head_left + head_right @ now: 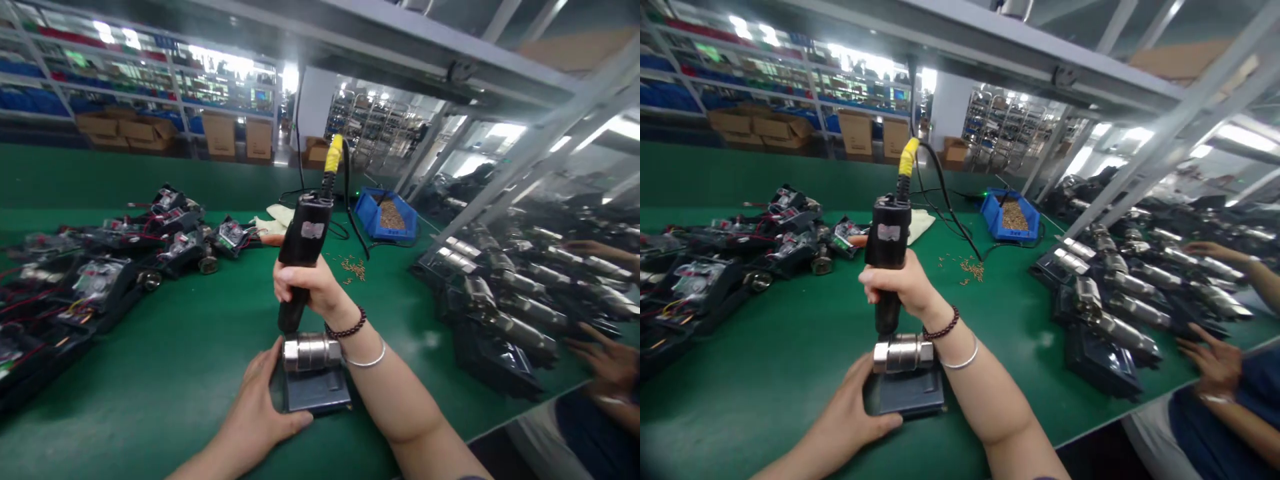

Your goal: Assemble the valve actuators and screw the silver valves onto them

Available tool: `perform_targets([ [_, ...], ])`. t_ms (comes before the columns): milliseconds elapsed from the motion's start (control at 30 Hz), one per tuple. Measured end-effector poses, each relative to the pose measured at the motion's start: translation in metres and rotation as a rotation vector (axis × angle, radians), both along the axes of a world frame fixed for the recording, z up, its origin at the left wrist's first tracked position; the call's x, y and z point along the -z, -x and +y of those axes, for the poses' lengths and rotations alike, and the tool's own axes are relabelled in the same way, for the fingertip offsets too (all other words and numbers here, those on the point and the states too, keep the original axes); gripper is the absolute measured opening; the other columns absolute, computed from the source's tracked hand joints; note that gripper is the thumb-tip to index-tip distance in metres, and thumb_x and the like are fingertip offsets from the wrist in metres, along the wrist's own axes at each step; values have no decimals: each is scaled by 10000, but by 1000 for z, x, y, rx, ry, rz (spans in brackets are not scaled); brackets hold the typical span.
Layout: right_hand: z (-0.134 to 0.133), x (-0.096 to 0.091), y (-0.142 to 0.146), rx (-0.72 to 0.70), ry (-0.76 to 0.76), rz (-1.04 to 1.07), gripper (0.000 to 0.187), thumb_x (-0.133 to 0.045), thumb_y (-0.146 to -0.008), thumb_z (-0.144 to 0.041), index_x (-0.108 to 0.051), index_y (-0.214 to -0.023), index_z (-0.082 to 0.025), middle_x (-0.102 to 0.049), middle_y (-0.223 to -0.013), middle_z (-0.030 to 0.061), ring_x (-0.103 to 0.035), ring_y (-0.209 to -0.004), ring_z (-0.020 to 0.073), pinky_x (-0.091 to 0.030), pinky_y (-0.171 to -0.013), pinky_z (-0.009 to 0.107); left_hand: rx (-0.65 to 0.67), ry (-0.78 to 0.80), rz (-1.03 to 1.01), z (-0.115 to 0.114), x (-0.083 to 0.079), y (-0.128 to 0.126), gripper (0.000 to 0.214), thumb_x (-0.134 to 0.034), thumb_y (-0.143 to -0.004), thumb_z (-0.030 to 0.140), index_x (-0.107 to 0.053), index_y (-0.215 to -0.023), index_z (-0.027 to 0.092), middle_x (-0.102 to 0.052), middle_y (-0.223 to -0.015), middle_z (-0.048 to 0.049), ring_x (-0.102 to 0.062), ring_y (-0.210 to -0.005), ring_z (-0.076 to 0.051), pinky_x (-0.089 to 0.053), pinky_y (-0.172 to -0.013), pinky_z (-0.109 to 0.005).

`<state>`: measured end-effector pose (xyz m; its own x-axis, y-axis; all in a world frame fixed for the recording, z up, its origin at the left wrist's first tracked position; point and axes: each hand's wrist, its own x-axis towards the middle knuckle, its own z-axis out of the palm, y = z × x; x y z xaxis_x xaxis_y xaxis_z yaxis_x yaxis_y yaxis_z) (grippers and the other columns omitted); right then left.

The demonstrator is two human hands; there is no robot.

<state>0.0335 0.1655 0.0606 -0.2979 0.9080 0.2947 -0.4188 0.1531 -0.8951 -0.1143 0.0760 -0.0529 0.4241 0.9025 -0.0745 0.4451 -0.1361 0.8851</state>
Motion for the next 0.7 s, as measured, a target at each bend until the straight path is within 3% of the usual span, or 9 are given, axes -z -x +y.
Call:
perform_targets([
  [100,1,-9,-20,110,-19,46,345,-690,-631,-261,-617,-957,-176,-524,-493,-95,-463,-389,78,-429,-442,231,25,-36,-3,5,9,5,796,-785,-554,276,-538,-1306,188,-602,-1270,-148,-536,-1205,-369,-392,-1050,-573],
  [267,13,-15,-80,969,-182,49,334,-653,-604,-290,-603,-918,-189,-510,-470,-100,-490,-394,102,-436,-458,254,55,-64,24,9,20,9,823,-755,-623,350,-466,-1373,173,-575,-1314,-166,-505,-1237,-376,-376,-1057,-581],
  [333,23,-6,-100,1173,-213,52,317,-665,-598,-265,-599,-898,-186,-522,-471,-103,-500,-406,99,-422,-471,243,25,-54,58,9,17,5,852,-721,-646,332,-403,-1414,147,-558,-1330,-176,-494,-1250,-368,-359,-1070,-584],
  [467,45,23,-115,1365,-221,63,275,-665,-614,-243,-591,-868,-170,-543,-474,-100,-512,-417,100,-428,-496,247,-45,-39,106,9,7,-3,917,-676,-665,350,-306,-1453,62,-514,-1366,-229,-461,-1280,-382,-330,-1082,-609],
  [567,55,41,-111,1421,-221,37,277,-666,-629,-251,-591,-880,-160,-570,-492,-86,-539,-433,113,-455,-525,263,-21,-64,117,10,6,-2,864,-642,-700,381,-336,-1437,51,-503,-1378,-243,-452,-1293,-391,-321,-1086,-621],
  [700,59,51,-103,1453,-237,-3,283,-662,-654,-259,-591,-906,-151,-589,-513,-73,-567,-462,120,-484,-579,277,-6,-79,114,10,8,2,872,-633,-694,370,-326,-1446,53,-481,-1405,-248,-442,-1309,-402,-335,-1084,-617],
])
